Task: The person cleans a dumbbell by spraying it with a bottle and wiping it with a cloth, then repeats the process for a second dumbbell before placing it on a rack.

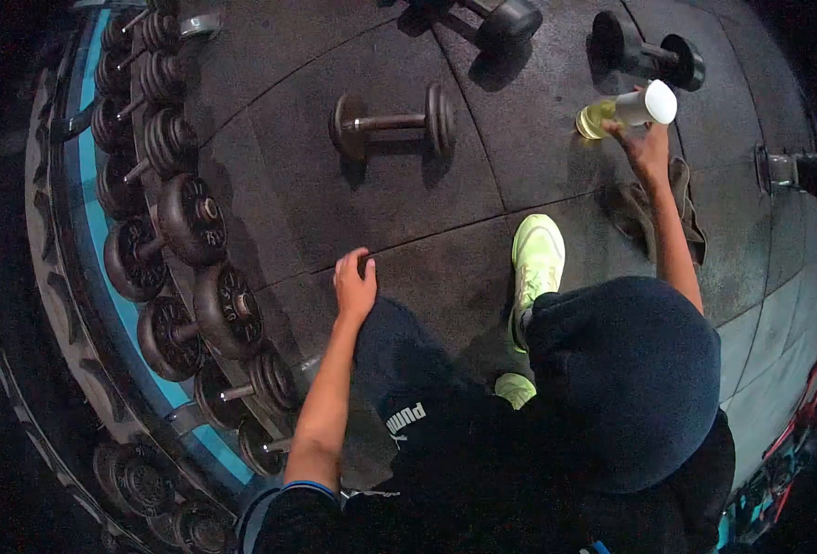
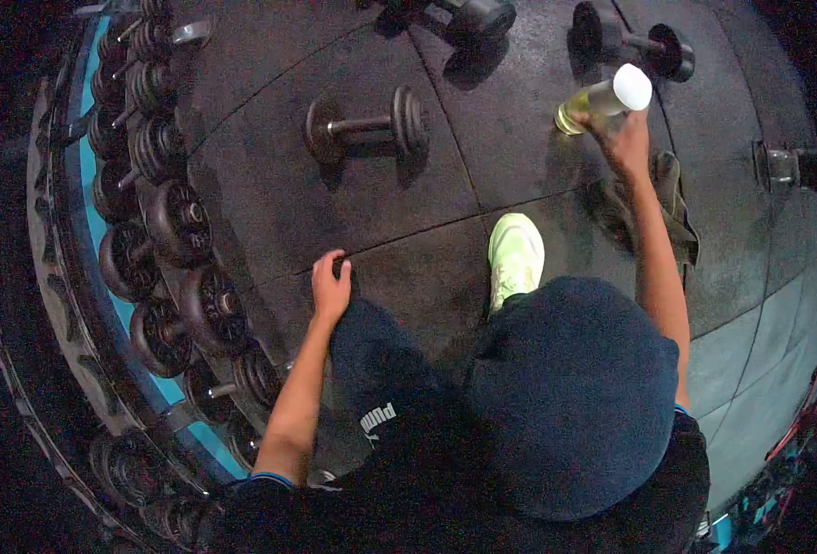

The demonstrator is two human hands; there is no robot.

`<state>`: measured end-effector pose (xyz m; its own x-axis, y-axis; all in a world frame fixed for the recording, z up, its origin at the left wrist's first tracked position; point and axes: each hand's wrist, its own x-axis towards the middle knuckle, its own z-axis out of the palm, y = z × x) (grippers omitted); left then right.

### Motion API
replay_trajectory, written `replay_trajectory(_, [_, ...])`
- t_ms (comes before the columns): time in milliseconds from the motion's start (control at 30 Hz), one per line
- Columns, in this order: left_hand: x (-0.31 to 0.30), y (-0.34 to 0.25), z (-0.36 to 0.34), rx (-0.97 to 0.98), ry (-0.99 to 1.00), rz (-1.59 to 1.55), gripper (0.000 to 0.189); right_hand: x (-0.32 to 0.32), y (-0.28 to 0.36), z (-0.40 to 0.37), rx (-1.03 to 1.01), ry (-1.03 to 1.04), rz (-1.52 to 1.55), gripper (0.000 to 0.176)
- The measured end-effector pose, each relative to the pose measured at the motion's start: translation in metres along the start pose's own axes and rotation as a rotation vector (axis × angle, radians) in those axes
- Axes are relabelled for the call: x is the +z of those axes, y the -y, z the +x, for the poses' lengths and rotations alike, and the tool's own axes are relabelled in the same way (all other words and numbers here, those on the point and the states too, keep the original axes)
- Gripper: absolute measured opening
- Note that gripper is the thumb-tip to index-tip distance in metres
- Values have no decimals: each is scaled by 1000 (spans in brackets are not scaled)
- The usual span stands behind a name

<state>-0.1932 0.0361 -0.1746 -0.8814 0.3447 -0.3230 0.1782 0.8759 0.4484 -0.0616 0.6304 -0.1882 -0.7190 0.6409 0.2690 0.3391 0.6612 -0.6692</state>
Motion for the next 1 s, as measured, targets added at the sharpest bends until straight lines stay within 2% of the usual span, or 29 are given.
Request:
replay_trajectory(67, [5,-6,32,30,-105,-78,27,-18,-8,-35,3,-181,-105,88])
replay_trajectory(133, [-4,-18,78,15,-231,-233,27,-50,-35,-92,211,-36,-459,80])
replay_trajectory(200, [-22,-37,128,47,-323,-393,30,-64,-13,-139,440,224,-772,69])
replay_trajectory(300, [-47,-67,196,127,-313,-424,38,-57,-89,-203,323,244,-628,56])
replay_trajectory(333, [-51,-80,210,122,-305,-424,38,-56,-78,-195,258,214,-604,50])
replay_trajectory(400, [-58,-104,227,121,-286,-422,37,-56,-4,-154,137,145,-555,38])
replay_trajectory(433, [-60,-114,225,170,-301,-427,36,-58,37,-131,269,281,-509,43])
replay_trajectory(500, [-63,-137,207,273,-333,-443,33,-48,95,-107,245,339,-238,50])
replay_trajectory(533, [-66,-160,181,321,-229,-475,32,-44,125,-93,238,447,-204,58])
replay_trajectory(567, [-64,-181,150,344,-86,-508,39,-43,157,-76,260,565,26,58])
replay_trajectory(600, [-50,-186,130,391,120,-577,58,-35,178,-63,276,688,201,53])
replay_trajectory(633, [-41,-195,107,383,256,-511,78,-26,198,-51,314,812,373,49])
replay_trajectory(667, [-35,-206,88,418,309,-446,93,-19,223,-39,420,906,580,42])
replay_trajectory(733, [-33,-220,72,223,383,-476,84,15,230,-33,-113,798,420,38])
replay_trajectory(800, [-29,-210,77,268,262,-718,78,26,245,-22,-264,741,485,33])
replay_trajectory(900, [-59,-199,80,257,489,-1149,71,21,264,-9,-390,717,492,34])
replay_trajectory(1000, [-91,-192,92,295,612,-547,63,20,266,-4,-437,808,306,36])
